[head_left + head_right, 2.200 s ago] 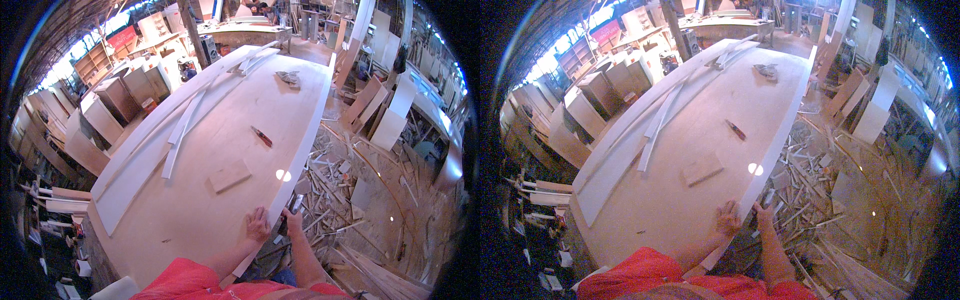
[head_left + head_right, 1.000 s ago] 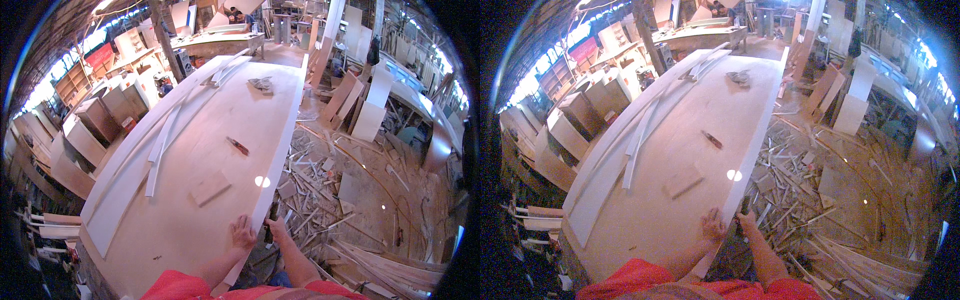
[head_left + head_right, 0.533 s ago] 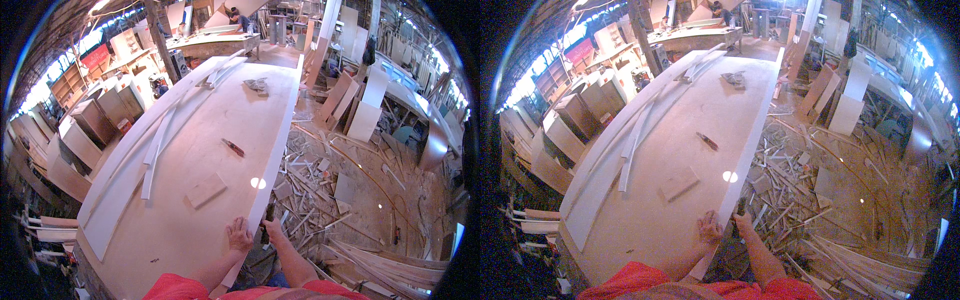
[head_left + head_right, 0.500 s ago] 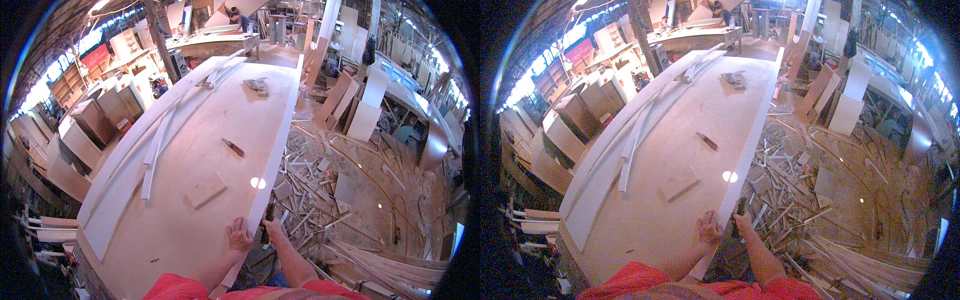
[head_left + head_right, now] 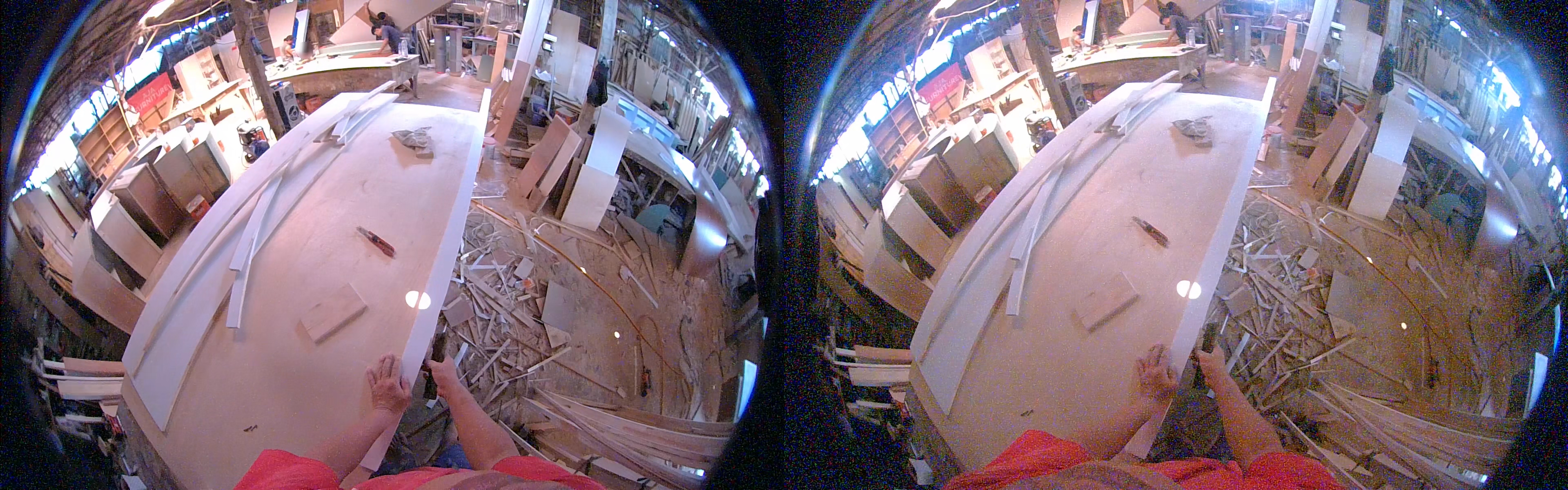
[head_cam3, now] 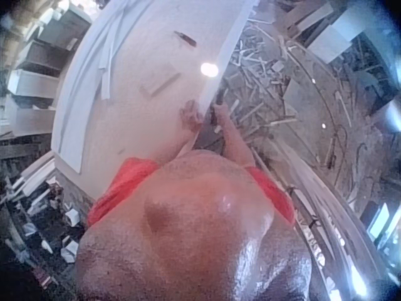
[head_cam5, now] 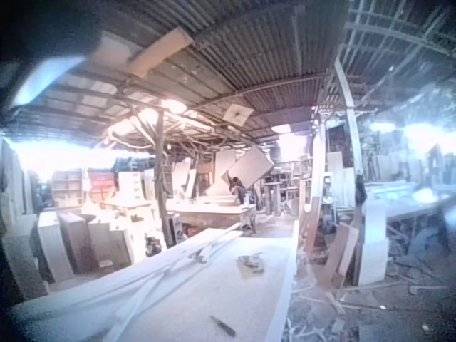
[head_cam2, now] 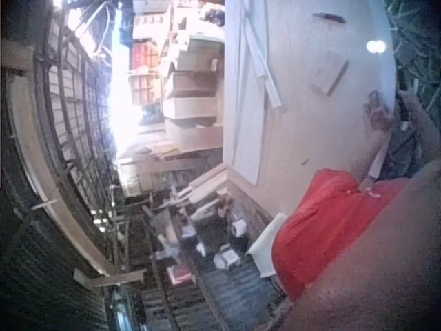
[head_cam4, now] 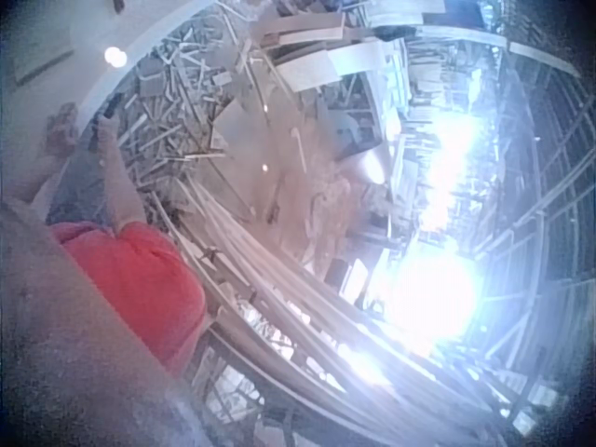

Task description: The person trims the edges of a large white wood veneer sheet on a workbench using a utility knife. They repeatedly align the knife along the edge, cut off excess strips, and remove the trimmed pieces by hand.

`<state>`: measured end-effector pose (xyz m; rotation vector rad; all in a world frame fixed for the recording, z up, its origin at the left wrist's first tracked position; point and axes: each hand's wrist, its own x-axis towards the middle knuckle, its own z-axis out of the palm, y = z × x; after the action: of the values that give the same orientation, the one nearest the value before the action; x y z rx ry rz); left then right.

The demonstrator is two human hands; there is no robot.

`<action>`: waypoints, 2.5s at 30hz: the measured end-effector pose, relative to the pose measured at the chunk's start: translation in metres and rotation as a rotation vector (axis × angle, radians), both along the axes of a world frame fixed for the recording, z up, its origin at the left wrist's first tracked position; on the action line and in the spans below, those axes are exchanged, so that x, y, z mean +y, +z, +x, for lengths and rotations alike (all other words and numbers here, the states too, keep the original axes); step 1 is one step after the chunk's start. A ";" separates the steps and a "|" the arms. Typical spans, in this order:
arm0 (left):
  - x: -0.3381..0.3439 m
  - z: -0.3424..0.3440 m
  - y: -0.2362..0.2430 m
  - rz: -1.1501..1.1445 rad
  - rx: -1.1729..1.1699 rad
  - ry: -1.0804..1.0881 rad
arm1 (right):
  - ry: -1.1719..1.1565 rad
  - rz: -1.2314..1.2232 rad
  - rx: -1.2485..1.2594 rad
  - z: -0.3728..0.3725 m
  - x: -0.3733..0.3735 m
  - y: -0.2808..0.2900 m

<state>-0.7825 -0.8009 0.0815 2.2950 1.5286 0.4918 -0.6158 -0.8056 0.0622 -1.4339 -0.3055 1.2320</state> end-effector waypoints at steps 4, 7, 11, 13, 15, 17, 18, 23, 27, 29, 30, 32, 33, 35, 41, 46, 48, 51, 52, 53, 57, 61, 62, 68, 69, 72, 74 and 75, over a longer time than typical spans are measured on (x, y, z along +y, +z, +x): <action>0.000 0.002 0.004 -0.015 0.014 0.005 | 0.035 -0.057 -0.084 0.001 0.000 0.002; 0.000 0.000 0.005 -0.008 0.018 0.009 | 0.026 -0.026 -0.083 -0.002 0.002 -0.003; -0.001 0.003 0.006 -0.005 -0.020 0.008 | 0.034 -0.014 -0.101 0.006 0.005 -0.036; -0.001 0.001 0.006 -0.008 -0.023 0.014 | 0.042 -0.008 -0.133 0.005 0.008 -0.046; -0.001 0.002 0.006 0.002 -0.011 0.010 | 0.037 0.017 -0.144 0.007 0.008 -0.056; 0.000 0.005 0.005 0.004 -0.014 -0.007 | 0.018 0.012 -0.126 0.011 0.010 -0.065; 0.001 0.007 0.006 -0.001 -0.020 -0.018 | 0.007 0.009 -0.116 0.014 0.010 -0.070; 0.000 -0.004 0.005 -0.017 0.000 -0.005 | 0.063 -0.050 -0.060 -0.002 0.007 -0.023; 0.000 -0.002 0.005 -0.001 -0.002 -0.002 | 0.085 -0.082 -0.133 0.002 0.006 -0.016; 0.000 0.000 0.005 0.003 0.001 -0.003 | 0.066 -0.048 -0.095 0.004 0.007 -0.020; 0.001 0.002 0.006 0.000 0.004 -0.010 | 0.055 -0.031 -0.077 0.005 0.007 -0.023; 0.001 0.004 0.008 0.006 0.003 -0.023 | 0.022 -0.006 -0.093 0.009 0.006 -0.029; 0.001 0.003 0.008 0.015 0.003 -0.022 | 0.012 0.007 -0.098 0.007 0.007 -0.025; 0.002 0.001 0.008 0.025 0.006 -0.023 | 0.020 -0.031 -0.116 0.005 0.006 -0.017; 0.001 -0.002 0.008 0.016 0.024 -0.043 | 0.020 -0.036 0.017 0.006 0.005 -0.009; 0.001 0.001 -0.005 0.041 0.013 -0.009 | 0.041 -0.048 0.040 0.012 -0.001 -0.017; -0.001 0.004 -0.008 0.057 0.022 -0.007 | 0.026 -0.076 0.047 0.015 0.000 -0.021; 0.000 0.003 -0.013 0.059 0.025 -0.006 | 0.085 -0.084 0.003 0.017 -0.001 -0.014; -0.001 0.002 -0.014 0.053 0.024 -0.005 | 0.094 -0.088 0.011 0.018 -0.001 -0.014; -0.003 -0.001 -0.014 0.058 0.018 -0.009 | 0.106 -0.092 0.019 0.018 0.002 -0.014; 0.000 -0.005 0.013 0.025 0.066 -0.044 | 0.145 -0.136 0.033 0.027 0.007 -0.021; 0.006 0.003 -0.007 0.070 -0.024 -0.094 | 0.262 0.018 -0.175 0.069 0.014 -0.086; 0.011 -0.001 0.002 0.017 0.034 -0.083 | 0.301 -0.010 -0.137 0.069 0.024 -0.083; -0.004 -0.016 0.016 -0.034 0.141 -0.077 | 0.361 -0.179 0.008 0.092 0.025 -0.076; -0.008 -0.016 0.016 -0.046 0.147 -0.071 | 0.345 -0.166 -0.008 0.097 0.025 -0.079; -0.007 -0.018 0.012 -0.062 0.143 -0.041 | 0.308 -0.139 0.007 0.107 0.022 -0.089; -0.011 -0.018 0.011 -0.074 0.131 -0.023 | 0.296 -0.137 0.096 0.106 0.018 -0.092; -0.007 -0.008 0.019 -0.069 0.105 -0.048 | 0.287 -0.138 0.036 0.119 0.013 -0.112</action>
<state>-0.7905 -0.8075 0.1008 2.3314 1.5097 0.3062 -0.4971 -0.7929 -0.0497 -1.5209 -0.4190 1.5344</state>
